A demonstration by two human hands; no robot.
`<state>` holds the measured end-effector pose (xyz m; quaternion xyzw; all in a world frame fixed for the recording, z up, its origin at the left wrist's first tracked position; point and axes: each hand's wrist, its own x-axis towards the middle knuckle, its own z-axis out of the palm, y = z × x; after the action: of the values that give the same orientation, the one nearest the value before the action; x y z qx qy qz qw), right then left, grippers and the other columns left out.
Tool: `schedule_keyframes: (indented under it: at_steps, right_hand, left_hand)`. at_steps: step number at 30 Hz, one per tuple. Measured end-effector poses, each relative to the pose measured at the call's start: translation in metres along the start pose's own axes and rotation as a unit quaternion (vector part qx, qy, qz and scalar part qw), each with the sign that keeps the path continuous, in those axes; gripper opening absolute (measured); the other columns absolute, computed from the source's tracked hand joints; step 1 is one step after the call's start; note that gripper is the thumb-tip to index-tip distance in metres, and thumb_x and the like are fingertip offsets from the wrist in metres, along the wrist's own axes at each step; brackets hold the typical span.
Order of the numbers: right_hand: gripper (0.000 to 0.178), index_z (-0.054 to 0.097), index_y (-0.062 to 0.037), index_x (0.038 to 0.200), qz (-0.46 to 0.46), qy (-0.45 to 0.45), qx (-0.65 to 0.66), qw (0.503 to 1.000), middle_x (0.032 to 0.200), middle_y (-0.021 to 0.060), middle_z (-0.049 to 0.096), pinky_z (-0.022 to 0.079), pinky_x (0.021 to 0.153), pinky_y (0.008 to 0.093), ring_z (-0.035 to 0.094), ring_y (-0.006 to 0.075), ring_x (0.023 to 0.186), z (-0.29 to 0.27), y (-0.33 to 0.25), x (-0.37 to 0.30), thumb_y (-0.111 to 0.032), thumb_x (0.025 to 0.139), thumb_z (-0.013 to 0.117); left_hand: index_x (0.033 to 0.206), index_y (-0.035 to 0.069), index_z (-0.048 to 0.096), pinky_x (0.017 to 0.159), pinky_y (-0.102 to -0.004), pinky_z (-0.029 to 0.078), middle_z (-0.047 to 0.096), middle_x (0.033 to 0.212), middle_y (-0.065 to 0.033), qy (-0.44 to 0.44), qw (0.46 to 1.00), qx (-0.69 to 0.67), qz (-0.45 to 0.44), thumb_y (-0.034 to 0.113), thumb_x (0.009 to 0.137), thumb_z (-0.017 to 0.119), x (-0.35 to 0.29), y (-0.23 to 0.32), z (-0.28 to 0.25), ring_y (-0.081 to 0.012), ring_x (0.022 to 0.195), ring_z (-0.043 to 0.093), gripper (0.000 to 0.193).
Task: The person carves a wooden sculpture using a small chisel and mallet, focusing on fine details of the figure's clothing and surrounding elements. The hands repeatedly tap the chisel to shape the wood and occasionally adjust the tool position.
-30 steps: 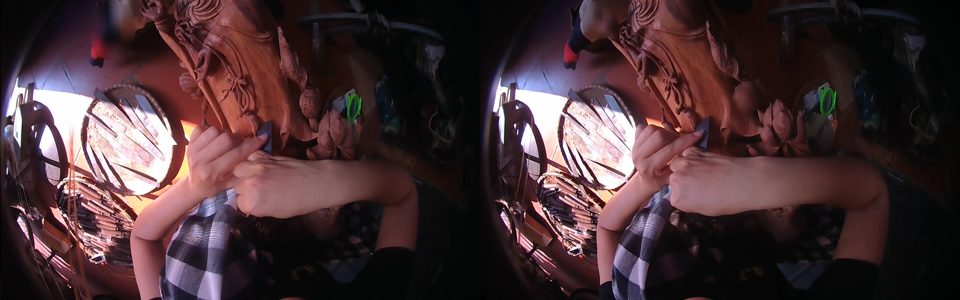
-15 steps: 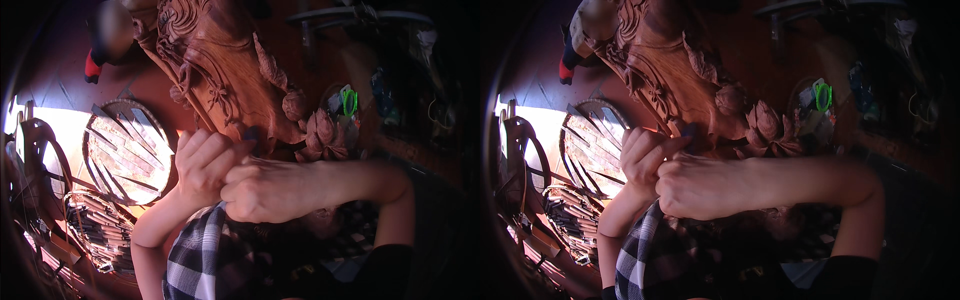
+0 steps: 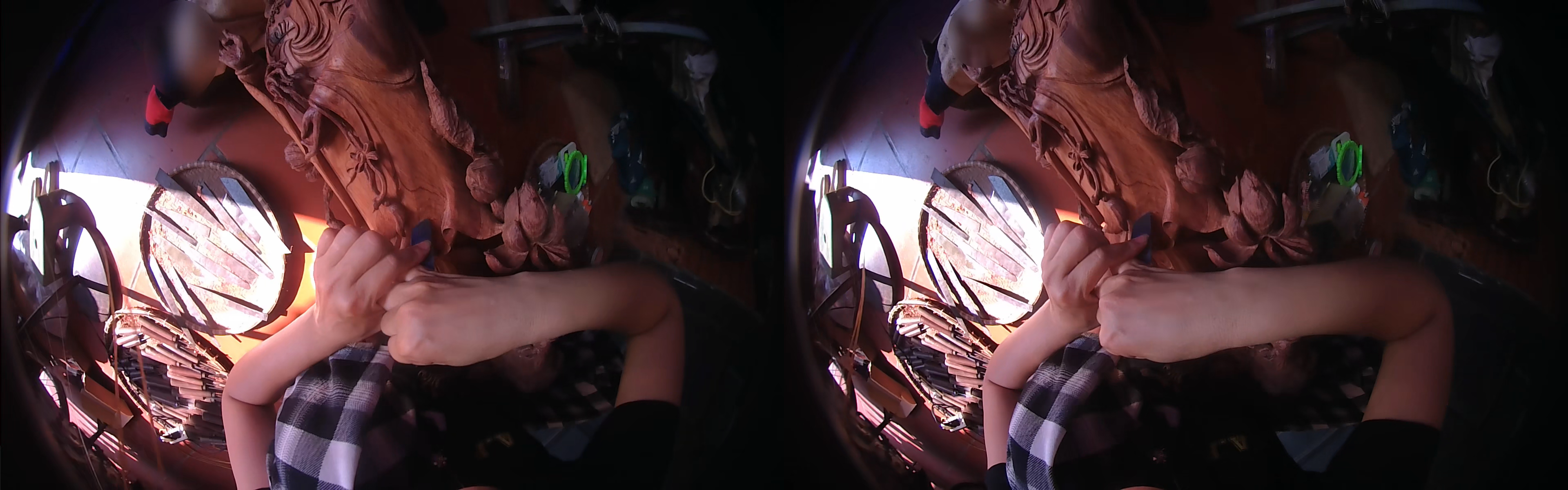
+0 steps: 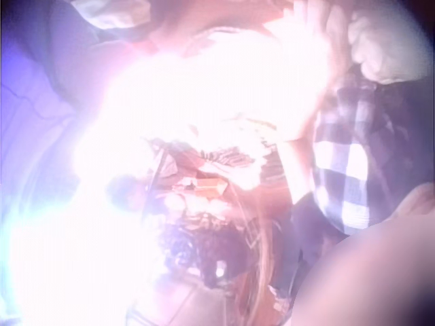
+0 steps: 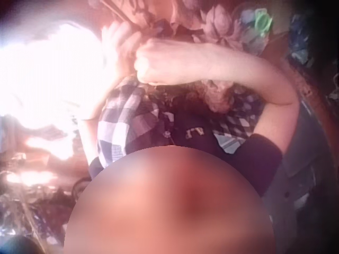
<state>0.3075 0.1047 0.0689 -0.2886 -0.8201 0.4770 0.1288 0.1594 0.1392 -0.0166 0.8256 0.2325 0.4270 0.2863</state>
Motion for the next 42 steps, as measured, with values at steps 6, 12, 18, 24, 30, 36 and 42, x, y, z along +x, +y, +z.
schedule_keyframes:
  at_steps: [6, 12, 18, 24, 30, 36, 42]
  right_hand:
    - [0.008, 0.069, -0.0014, 0.066, 0.005, 0.018, -0.054, 0.998, 0.065, 0.0154, 0.065, 0.051, 0.064, 0.0407, 0.067, 0.0289, 0.066, -0.005, 0.006, -0.001, -0.009, 0.067, 0.068]
    - [0.008, 0.067, -0.0011, 0.063, -0.010, 0.022, -0.082, 0.996, 0.064, 0.0173, 0.064, 0.051, 0.064, 0.0404, 0.067, 0.0307, 0.067, -0.020, 0.002, 0.012, -0.009, 0.066, 0.068]
    - [0.010, 0.067, -0.0006, 0.061, -0.011, 0.011, -0.009, 1.000, 0.062, 0.0168, 0.063, 0.051, 0.063, 0.0404, 0.066, 0.0313, 0.067, -0.002, 0.001, -0.001, -0.010, 0.064, 0.069]
    - [0.014, 0.059, -0.0019, 0.060, 0.006, 0.002, -0.070, 0.998, 0.072, 0.0127, 0.060, 0.048, 0.068, 0.0395, 0.061, 0.0275, 0.075, -0.010, 0.009, -0.001, -0.010, 0.070, 0.065]
    - [0.011, 0.061, -0.0030, 0.062, 0.022, -0.041, -0.040, 0.998, 0.071, 0.0118, 0.060, 0.048, 0.074, 0.0407, 0.062, 0.0273, 0.078, -0.026, -0.005, 0.009, -0.009, 0.070, 0.064]
    - [0.011, 0.066, -0.0005, 0.063, -0.012, 0.004, -0.048, 0.999, 0.065, 0.0178, 0.064, 0.052, 0.064, 0.0390, 0.068, 0.0298, 0.069, -0.001, 0.010, -0.004, -0.009, 0.069, 0.064]
    - [0.014, 0.061, -0.0008, 0.063, -0.003, -0.009, -0.126, 0.992, 0.069, 0.0132, 0.059, 0.049, 0.070, 0.0415, 0.062, 0.0278, 0.077, -0.020, 0.014, 0.011, -0.011, 0.072, 0.065]
  left_hand:
    - [0.094, 0.010, 0.076, 0.060, -0.0336, 0.033, 0.050, 0.072, 0.0004, 0.022, 0.999, 0.033, -0.001, 0.020, 0.061, 0.073, 0.005, -0.006, 0.004, -0.0191, 0.065, 0.048, 0.034]
    - [0.089, 0.013, 0.076, 0.058, -0.0342, 0.030, 0.051, 0.072, 0.0014, 0.019, 0.999, 0.044, -0.004, 0.018, 0.062, 0.074, 0.022, -0.010, -0.010, -0.0178, 0.064, 0.048, 0.027]
    - [0.090, 0.010, 0.076, 0.056, -0.0343, 0.030, 0.047, 0.070, -0.0001, 0.004, 1.000, -0.015, -0.005, 0.018, 0.061, 0.073, 0.001, 0.003, 0.005, -0.0187, 0.063, 0.047, 0.030]
    - [0.095, 0.011, 0.077, 0.057, -0.0340, 0.032, 0.047, 0.070, 0.0000, 0.010, 0.999, 0.044, -0.006, 0.021, 0.060, 0.074, 0.011, -0.006, -0.001, -0.0188, 0.063, 0.048, 0.037]
    - [0.094, 0.010, 0.077, 0.058, -0.0346, 0.031, 0.045, 0.068, 0.0004, -0.013, 1.000, 0.029, 0.000, 0.021, 0.060, 0.073, 0.024, -0.004, -0.014, -0.0181, 0.062, 0.047, 0.035]
    - [0.100, 0.009, 0.077, 0.058, -0.0335, 0.031, 0.050, 0.073, -0.0001, -0.017, 1.000, -0.001, 0.001, 0.020, 0.060, 0.071, 0.003, 0.000, -0.002, -0.0181, 0.062, 0.047, 0.042]
    - [0.093, 0.010, 0.077, 0.056, -0.0337, 0.030, 0.043, 0.066, 0.0009, 0.015, 0.999, 0.038, -0.014, 0.021, 0.060, 0.072, 0.021, -0.009, -0.009, -0.0177, 0.060, 0.046, 0.035]
